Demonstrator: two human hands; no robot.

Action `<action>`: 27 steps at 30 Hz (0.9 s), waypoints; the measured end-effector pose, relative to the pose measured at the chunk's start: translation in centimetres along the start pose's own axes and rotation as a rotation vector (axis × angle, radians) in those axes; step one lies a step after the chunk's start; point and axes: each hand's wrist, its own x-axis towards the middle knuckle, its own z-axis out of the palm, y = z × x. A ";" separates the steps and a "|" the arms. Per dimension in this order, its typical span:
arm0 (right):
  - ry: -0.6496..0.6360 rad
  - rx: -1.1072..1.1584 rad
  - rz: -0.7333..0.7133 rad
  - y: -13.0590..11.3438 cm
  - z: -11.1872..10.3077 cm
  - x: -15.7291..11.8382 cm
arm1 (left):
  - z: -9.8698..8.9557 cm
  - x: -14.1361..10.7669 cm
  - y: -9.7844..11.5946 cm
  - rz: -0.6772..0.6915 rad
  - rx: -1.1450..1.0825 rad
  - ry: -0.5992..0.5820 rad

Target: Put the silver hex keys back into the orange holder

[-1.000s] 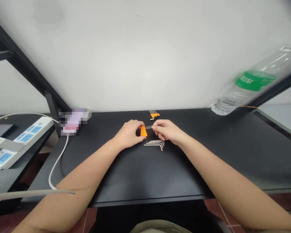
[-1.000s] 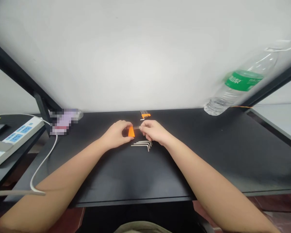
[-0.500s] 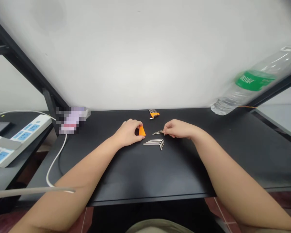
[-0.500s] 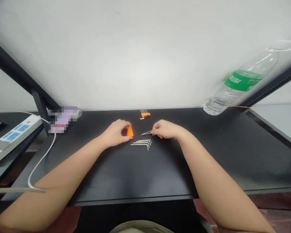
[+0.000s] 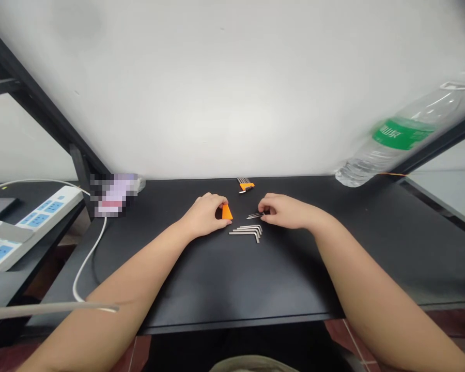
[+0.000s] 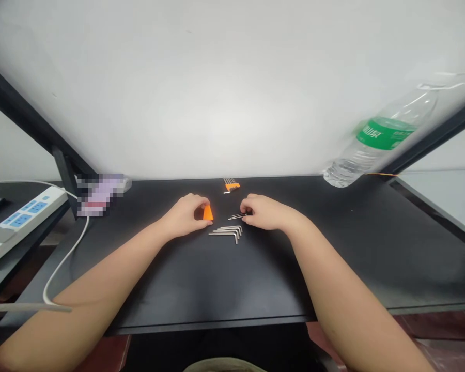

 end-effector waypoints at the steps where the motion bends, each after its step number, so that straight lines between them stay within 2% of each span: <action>1: -0.017 0.001 -0.005 -0.4 0.1 -0.1 | 0.0 0.0 0.0 0.004 0.000 0.000; 8: -0.098 -0.007 -0.030 -3.4 0.4 -1.0 | 0.1 0.1 0.0 0.011 0.009 0.006; 15: -0.044 -0.065 -0.037 -5.3 2.6 -1.0 | 0.2 0.0 -0.2 0.009 0.006 -0.003; 19: 0.015 -0.068 -0.062 -4.7 3.1 -0.3 | 0.1 0.0 -0.2 0.008 0.006 0.024; 27: 0.170 0.008 -0.088 -2.4 3.0 1.6 | 0.1 -0.2 -0.4 -0.084 -0.067 0.171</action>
